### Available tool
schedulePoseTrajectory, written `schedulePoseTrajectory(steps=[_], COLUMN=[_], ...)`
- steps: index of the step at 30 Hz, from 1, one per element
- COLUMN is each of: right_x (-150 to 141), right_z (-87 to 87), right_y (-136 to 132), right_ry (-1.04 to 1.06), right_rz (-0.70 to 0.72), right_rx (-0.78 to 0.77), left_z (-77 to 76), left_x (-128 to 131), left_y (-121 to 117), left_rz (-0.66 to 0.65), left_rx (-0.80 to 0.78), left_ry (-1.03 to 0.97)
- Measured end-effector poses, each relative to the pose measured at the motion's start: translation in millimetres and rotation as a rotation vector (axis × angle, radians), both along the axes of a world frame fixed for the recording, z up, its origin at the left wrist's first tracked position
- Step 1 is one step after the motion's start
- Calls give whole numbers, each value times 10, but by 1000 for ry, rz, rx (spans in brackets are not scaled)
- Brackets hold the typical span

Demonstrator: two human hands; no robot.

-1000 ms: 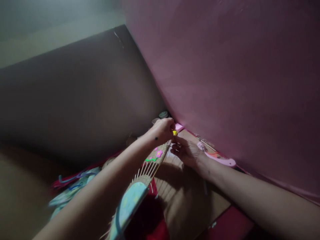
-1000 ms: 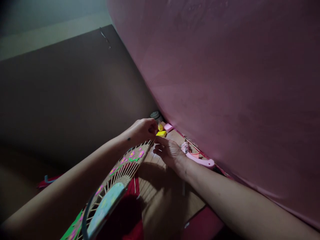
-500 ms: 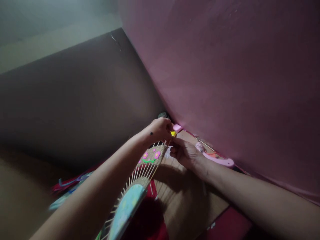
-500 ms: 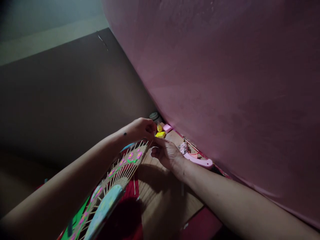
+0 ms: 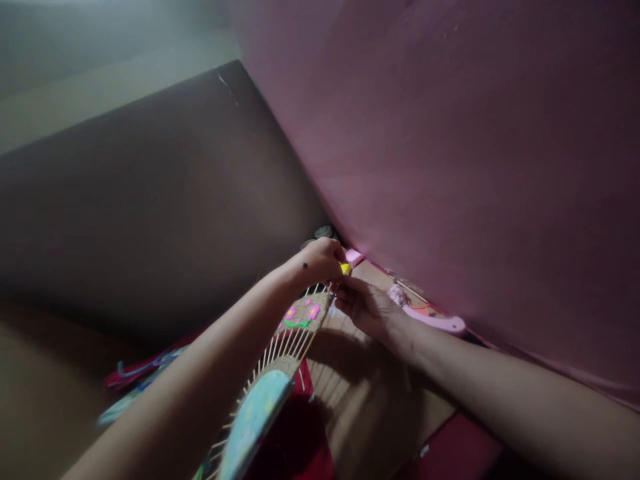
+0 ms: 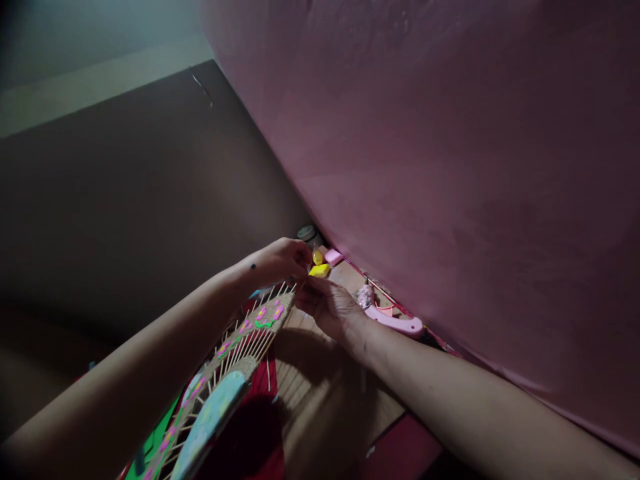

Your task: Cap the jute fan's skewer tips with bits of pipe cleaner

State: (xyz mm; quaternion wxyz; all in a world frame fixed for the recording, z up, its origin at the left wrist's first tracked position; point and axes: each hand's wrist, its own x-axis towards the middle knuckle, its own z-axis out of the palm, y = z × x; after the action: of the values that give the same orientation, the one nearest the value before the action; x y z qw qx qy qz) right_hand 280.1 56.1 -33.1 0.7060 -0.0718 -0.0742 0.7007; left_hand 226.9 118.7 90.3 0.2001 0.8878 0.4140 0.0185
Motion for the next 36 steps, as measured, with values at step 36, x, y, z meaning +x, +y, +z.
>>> schedulePoseTrajectory(steps=[36], right_x=[-2], right_z=[-78], right_y=[-24], right_ry=[119], right_rz=[76], right_rx=[4], left_z=[-19], left_x=[-75], left_y=[70], left_rz=[-227], left_rx=[-147], left_ry=[-41])
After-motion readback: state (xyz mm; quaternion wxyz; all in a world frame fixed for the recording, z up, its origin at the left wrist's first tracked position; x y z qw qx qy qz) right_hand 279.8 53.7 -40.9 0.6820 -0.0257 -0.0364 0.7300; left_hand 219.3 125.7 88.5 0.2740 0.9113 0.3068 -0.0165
